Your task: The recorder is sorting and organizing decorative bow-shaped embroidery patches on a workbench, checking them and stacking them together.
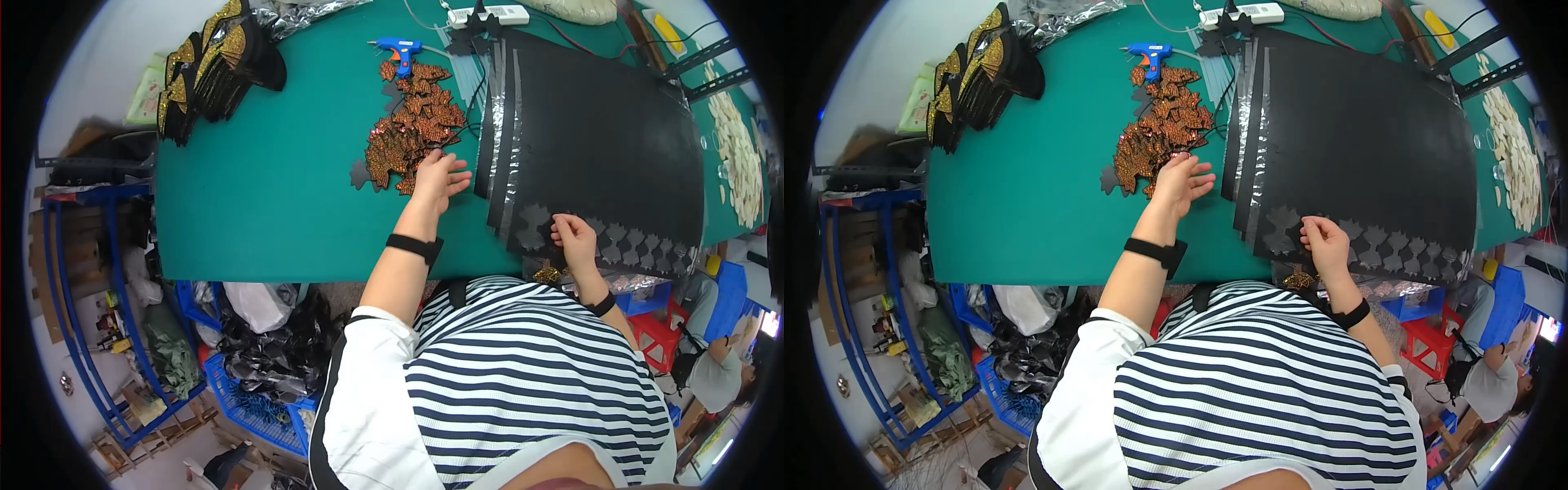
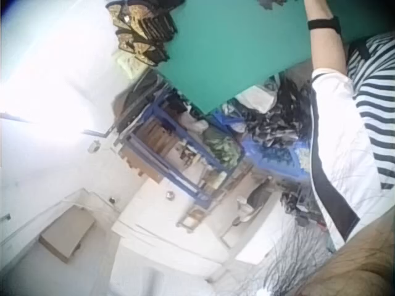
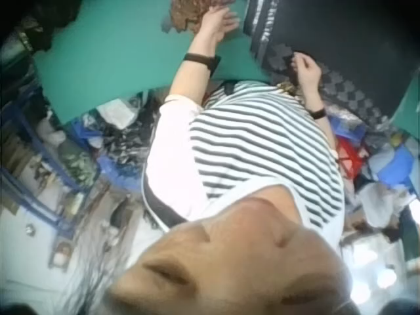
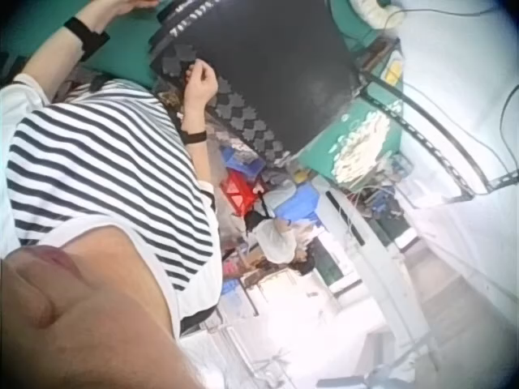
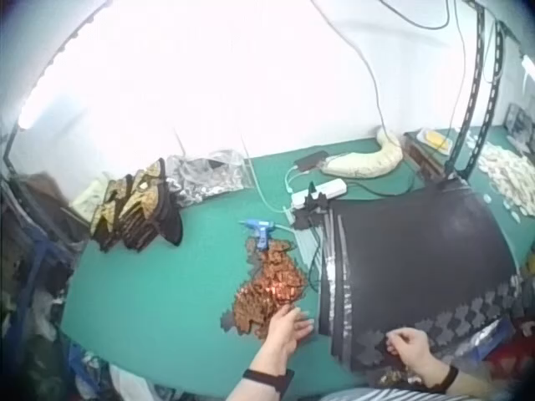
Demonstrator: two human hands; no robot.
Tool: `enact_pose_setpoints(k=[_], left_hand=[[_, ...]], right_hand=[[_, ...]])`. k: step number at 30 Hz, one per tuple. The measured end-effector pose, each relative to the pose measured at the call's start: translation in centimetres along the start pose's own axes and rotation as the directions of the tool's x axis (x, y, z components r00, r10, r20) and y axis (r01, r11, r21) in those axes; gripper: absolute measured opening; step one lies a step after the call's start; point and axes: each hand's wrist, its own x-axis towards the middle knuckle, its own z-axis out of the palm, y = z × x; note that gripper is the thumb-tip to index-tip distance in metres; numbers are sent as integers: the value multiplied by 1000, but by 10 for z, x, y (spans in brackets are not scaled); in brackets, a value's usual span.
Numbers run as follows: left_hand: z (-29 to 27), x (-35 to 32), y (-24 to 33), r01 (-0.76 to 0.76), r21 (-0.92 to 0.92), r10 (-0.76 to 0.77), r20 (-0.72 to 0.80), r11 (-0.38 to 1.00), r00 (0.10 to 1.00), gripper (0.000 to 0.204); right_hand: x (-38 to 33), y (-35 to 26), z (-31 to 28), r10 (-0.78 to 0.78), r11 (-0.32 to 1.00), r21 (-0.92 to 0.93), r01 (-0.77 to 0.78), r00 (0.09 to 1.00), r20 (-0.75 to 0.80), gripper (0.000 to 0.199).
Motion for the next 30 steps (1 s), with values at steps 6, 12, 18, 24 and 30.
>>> enact_pose_setpoints(k=[6, 12, 18, 24, 30], left_hand=[[23, 23, 17, -71, -250, 74, 2, 966, 997, 63], [26, 22, 21, -256, -64, 257, 8, 965, 966, 70], [6, 21, 1, -200, -122, 197, -30, 972, 980, 64], [67, -136, 41, -657, -39, 608, 426, 752, 670, 14], [117, -235, 90, -356, -414, 376, 910, 838, -176, 12]], right_hand=[[-2, 4, 3, -45, 999, -5, 45, 999, -6, 17], [-3, 2, 3, -70, 997, 13, 70, 998, -9, 16], [-5, -3, 0, -83, 997, 5, 83, 996, -10, 15], [-3, 6, 1, -145, 986, -84, 143, 989, -15, 21], [-10, -8, -17, -47, 977, 213, 31, 996, 74, 19]])
